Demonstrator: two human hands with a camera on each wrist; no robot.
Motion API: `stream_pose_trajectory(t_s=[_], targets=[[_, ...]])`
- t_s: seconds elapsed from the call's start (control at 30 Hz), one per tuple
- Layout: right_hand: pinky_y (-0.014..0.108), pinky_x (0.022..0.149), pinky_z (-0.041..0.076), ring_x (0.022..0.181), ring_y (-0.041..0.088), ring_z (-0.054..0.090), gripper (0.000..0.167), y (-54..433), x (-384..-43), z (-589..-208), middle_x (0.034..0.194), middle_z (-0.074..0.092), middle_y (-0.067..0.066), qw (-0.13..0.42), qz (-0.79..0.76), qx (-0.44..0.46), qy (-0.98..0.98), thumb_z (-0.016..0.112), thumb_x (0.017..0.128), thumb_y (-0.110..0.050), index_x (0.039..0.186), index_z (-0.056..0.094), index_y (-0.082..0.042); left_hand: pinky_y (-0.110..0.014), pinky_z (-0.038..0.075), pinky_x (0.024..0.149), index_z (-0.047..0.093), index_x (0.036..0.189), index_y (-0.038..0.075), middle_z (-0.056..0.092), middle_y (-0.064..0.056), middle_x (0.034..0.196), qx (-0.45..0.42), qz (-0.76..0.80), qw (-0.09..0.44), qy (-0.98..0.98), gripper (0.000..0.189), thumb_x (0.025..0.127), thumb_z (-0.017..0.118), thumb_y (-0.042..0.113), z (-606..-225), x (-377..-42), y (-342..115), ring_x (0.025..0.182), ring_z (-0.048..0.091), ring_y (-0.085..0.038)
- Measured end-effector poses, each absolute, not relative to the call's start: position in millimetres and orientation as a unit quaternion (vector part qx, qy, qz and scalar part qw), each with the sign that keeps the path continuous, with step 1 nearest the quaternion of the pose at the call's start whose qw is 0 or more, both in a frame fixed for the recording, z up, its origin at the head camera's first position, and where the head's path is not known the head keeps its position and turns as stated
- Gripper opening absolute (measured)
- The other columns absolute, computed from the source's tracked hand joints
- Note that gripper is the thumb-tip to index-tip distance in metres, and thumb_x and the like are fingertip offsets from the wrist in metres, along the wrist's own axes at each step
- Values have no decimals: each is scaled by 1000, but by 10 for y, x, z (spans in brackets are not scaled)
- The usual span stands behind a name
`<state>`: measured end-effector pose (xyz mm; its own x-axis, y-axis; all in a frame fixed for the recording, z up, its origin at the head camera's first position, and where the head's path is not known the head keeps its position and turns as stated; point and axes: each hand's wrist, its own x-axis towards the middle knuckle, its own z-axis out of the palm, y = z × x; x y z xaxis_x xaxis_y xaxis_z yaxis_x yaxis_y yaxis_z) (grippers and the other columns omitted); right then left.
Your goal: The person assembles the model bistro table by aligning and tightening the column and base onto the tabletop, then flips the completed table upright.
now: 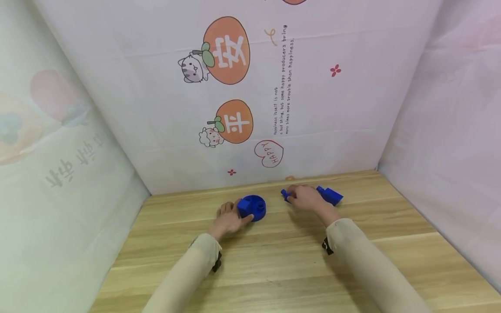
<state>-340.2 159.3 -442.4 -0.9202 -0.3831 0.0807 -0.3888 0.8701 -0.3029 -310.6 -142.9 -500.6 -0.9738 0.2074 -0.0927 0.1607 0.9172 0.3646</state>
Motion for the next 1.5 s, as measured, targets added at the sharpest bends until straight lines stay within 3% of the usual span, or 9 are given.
stream_pose_trajectory(t_s=[0.27,0.5,0.7,0.93,1.17,1.5], targets=[[49,88,55,102,29,69,37,1612,-3392,-4450,111,74,12,3,157,188,-970,60,97,-27,129,64,-7,-58,15,122,20,160,17,27,-22,159,95,183,65,976,93,92,44,75,-4993,-3135,-1445,151,17,-41],[50,87,55,100,30,69,37,1613,-3427,-4440,110,73,12,6,157,161,-974,60,98,-28,128,65,-7,-58,10,124,25,158,8,22,-21,163,109,213,62,969,90,94,51,65,-4981,-3146,-1478,153,10,-43],[55,91,53,109,36,67,42,1637,-3445,-4463,121,71,15,0,148,135,-980,60,97,-31,132,63,-8,-58,10,123,29,158,14,25,-19,162,123,233,47,964,86,93,54,66,-4992,-3162,-1482,153,11,-41],[68,108,35,126,48,54,56,1657,-3443,-4502,140,58,22,-21,132,100,-986,64,95,-34,143,53,-7,-58,9,123,30,156,4,25,-23,161,124,259,73,955,86,94,58,57,-4971,-3190,-1525,153,10,-43],[66,113,31,134,49,46,65,1686,-3463,-4542,144,52,26,-40,102,91,-990,64,94,-37,146,46,-2,-58,8,124,25,158,8,27,-21,162,117,273,82,951,93,91,60,61,-4990,-3230,-1520,153,12,-39],[62,100,47,123,45,56,64,1711,-3482,-4563,134,60,25,-83,94,80,-989,68,92,-38,140,51,1,-58,12,124,32,156,5,32,-21,160,104,325,87,936,93,86,72,53,-4998,-3284,-1541,153,13,-40]])
